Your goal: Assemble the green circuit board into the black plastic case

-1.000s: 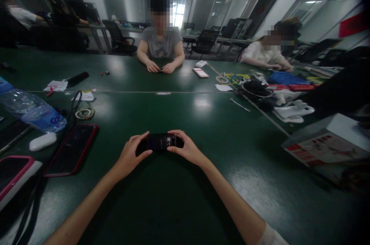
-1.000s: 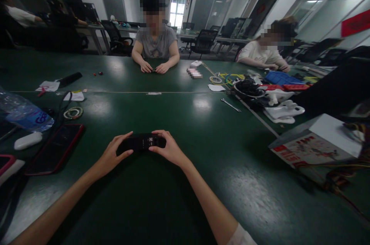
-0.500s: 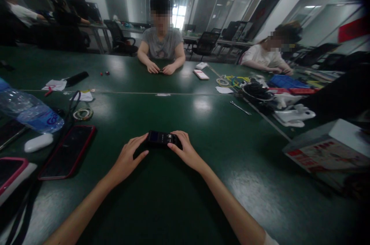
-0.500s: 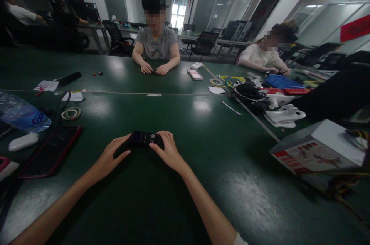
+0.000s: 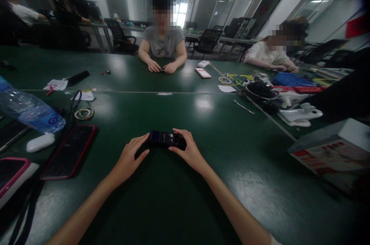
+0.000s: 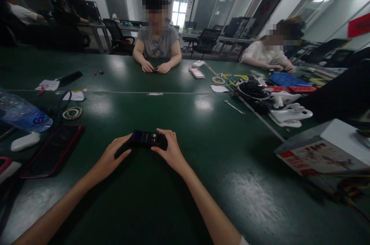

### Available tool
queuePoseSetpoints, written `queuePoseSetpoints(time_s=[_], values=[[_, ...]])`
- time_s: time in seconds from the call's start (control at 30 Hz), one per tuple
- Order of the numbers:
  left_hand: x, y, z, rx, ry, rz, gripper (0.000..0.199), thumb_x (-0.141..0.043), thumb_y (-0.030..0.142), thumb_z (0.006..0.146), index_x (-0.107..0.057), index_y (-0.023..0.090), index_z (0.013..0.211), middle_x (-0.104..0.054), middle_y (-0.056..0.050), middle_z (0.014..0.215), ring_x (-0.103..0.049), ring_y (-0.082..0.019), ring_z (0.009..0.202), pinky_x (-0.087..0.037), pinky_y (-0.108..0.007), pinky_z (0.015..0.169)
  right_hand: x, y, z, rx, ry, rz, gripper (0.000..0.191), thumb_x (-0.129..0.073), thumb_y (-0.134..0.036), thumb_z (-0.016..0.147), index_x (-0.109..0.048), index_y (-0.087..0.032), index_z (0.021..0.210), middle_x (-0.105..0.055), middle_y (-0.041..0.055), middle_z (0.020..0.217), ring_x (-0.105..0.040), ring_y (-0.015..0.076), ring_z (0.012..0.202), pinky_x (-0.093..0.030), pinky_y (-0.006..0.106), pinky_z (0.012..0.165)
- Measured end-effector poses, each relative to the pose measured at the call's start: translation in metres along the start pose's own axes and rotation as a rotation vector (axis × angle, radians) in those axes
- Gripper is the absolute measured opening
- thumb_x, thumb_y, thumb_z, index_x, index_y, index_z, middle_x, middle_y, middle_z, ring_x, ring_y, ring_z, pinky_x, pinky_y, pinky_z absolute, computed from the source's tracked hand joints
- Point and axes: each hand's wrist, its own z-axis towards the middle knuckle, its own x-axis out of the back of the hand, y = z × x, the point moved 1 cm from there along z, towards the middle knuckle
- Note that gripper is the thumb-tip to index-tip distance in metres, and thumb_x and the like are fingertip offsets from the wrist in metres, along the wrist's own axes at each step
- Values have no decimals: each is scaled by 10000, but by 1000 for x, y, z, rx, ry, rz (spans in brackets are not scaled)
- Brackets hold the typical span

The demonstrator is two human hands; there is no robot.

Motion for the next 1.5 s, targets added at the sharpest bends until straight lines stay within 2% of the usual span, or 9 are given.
queuePoseSetpoints(time_s=[0.27,0.53,0.73,1.07,1.17,1.37,1.5], values=[[1,1,1,0,1,-1,505,-438,369,950,-298,343,1434,-410,-31,1462,-380,-241,1337,-335,-509,1075,-1,3,1,-65,-40,48,576,-702,-309,782,-444,-303,1297,-537,56,1253,-530,235,1162,-428,465,1015],[0,0,0,38,-29,35,510,-416,380,960,-260,362,1445,-379,-3,1489,-356,-232,1356,-323,-493,1081,-4,9,2,-64,-22,98,510,-697,-281,788,-473,-287,1245,-564,42,1231,-546,217,1164,-442,428,1019],[-3,-5,1,21,-16,41,513,-415,383,957,-265,352,1446,-383,-22,1487,-362,-248,1355,-330,-510,1070,-6,12,3,-54,-21,109,500,-698,-280,787,-473,-281,1233,-569,43,1228,-550,218,1167,-446,433,1020],[-1,-1,2,20,-25,51,503,-414,369,960,-272,346,1442,-376,-24,1491,-356,-244,1360,-335,-497,1066,-4,7,3,-55,3,132,489,-698,-284,787,-483,-265,1227,-578,55,1220,-564,219,1152,-452,421,1015],[-2,0,1,8,-8,48,503,-418,364,961,-268,349,1441,-387,-24,1484,-366,-239,1353,-330,-488,1071,-3,7,3,-41,32,139,496,-702,-282,782,-488,-269,1229,-579,54,1222,-562,224,1156,-454,423,1012],[-3,-4,-2,46,12,11,581,-450,369,949,-190,353,1468,-481,-54,1405,-480,-251,1253,-385,-493,1021,-3,6,0,-21,127,194,488,-705,-299,776,-498,-265,1216,-592,54,1187,-576,224,1131,-459,421,1008],[-2,-3,-3,10,18,-4,551,-451,343,949,-232,352,1454,-458,-49,1426,-483,-246,1254,-381,-493,1027,1,8,1,-27,268,263,470,-695,-335,781,-495,-245,1196,-586,71,1179,-576,226,1121,-478,413,977]])
